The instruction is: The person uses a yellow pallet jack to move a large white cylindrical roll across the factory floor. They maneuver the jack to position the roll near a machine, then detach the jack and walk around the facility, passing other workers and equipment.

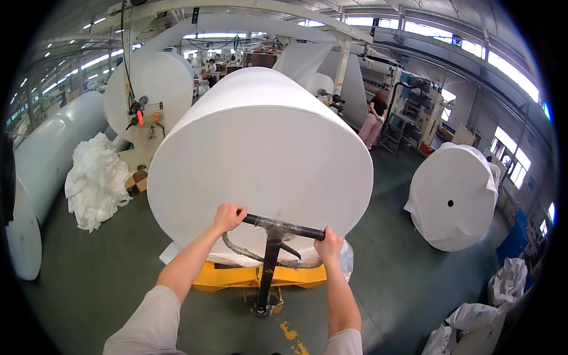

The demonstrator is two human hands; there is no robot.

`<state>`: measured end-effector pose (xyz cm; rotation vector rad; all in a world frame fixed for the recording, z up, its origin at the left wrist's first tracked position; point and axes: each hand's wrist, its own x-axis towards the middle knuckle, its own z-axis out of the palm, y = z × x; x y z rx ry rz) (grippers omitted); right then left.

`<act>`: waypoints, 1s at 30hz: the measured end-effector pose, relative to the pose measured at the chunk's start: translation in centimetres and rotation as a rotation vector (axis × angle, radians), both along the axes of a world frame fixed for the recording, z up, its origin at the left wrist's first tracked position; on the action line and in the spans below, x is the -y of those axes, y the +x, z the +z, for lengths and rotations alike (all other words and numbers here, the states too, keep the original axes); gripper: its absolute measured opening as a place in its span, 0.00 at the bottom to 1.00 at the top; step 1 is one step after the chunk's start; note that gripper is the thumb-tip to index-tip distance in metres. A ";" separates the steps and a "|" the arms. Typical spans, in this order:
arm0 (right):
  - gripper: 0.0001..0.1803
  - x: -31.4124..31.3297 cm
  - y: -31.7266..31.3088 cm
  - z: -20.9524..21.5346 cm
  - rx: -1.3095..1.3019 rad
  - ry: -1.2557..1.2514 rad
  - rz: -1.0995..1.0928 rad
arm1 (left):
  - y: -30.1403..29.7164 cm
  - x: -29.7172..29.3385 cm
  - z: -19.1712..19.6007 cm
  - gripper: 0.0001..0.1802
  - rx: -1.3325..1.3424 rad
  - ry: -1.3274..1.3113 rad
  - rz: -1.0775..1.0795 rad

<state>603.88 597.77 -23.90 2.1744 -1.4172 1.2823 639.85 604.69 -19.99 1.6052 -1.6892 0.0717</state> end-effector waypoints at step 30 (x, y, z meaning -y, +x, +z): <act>0.11 22.9 4.3 1.5 0.051 -0.009 0.209 | 3.9 21.3 0.7 0.15 0.062 -0.133 0.124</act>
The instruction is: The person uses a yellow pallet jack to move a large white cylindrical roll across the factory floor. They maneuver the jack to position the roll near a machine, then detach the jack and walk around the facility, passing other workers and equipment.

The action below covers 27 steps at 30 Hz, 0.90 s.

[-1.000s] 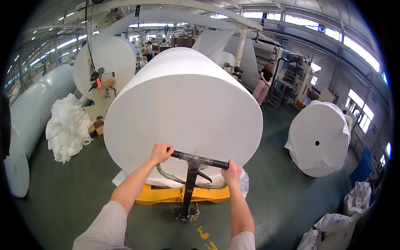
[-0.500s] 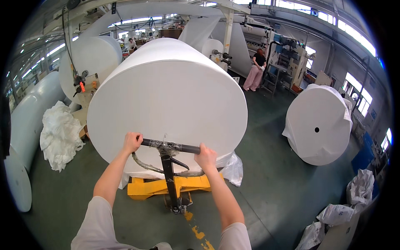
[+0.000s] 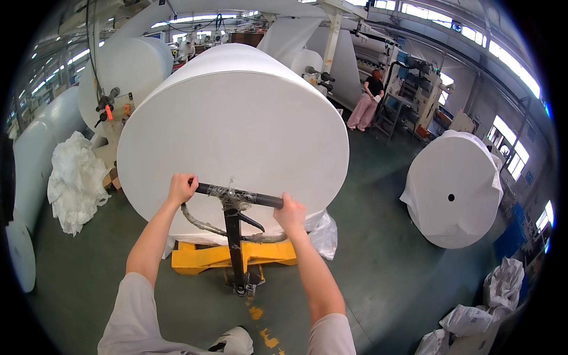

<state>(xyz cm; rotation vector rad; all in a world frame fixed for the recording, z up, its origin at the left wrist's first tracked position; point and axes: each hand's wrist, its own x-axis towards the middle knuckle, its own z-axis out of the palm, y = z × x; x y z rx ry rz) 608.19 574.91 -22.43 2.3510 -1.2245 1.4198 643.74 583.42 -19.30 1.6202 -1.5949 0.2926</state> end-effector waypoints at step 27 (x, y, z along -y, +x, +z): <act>0.09 18.0 8.5 -0.9 0.009 0.069 -0.153 | 7.9 18.9 -2.2 0.19 -0.029 0.014 -0.059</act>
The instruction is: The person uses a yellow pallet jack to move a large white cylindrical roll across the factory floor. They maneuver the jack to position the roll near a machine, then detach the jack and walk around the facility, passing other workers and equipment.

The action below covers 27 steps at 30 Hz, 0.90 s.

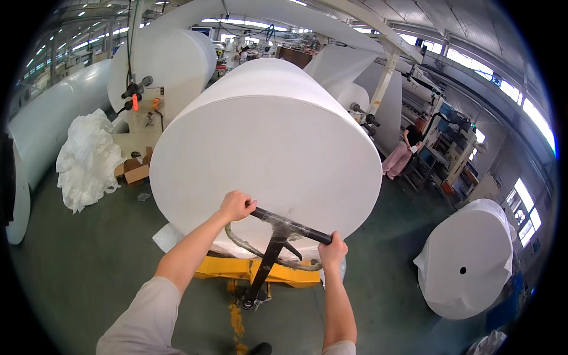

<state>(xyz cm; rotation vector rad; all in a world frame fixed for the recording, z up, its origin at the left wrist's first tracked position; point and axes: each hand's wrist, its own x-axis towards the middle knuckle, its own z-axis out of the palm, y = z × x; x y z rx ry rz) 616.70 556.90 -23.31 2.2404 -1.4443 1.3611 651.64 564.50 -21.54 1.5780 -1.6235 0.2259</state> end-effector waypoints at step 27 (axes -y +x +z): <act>0.09 22.7 3.9 0.6 0.018 0.077 0.302 | 4.5 18.3 1.8 0.21 -0.094 0.265 0.264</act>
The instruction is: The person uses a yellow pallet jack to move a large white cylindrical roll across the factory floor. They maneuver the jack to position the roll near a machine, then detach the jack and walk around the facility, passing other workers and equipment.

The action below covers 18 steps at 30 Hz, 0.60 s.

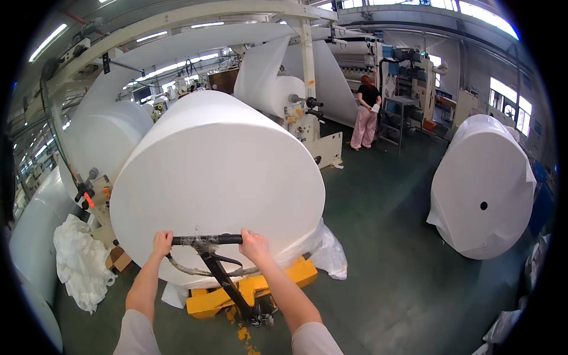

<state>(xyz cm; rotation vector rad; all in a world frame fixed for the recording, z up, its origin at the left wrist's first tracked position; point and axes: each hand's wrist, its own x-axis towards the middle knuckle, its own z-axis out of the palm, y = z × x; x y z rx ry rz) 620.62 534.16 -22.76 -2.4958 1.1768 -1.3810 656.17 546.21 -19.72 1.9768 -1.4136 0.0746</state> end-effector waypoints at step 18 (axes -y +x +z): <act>0.09 14.2 5.3 1.4 0.018 -0.087 0.069 | 2.3 10.2 2.8 0.15 0.044 -0.190 -0.050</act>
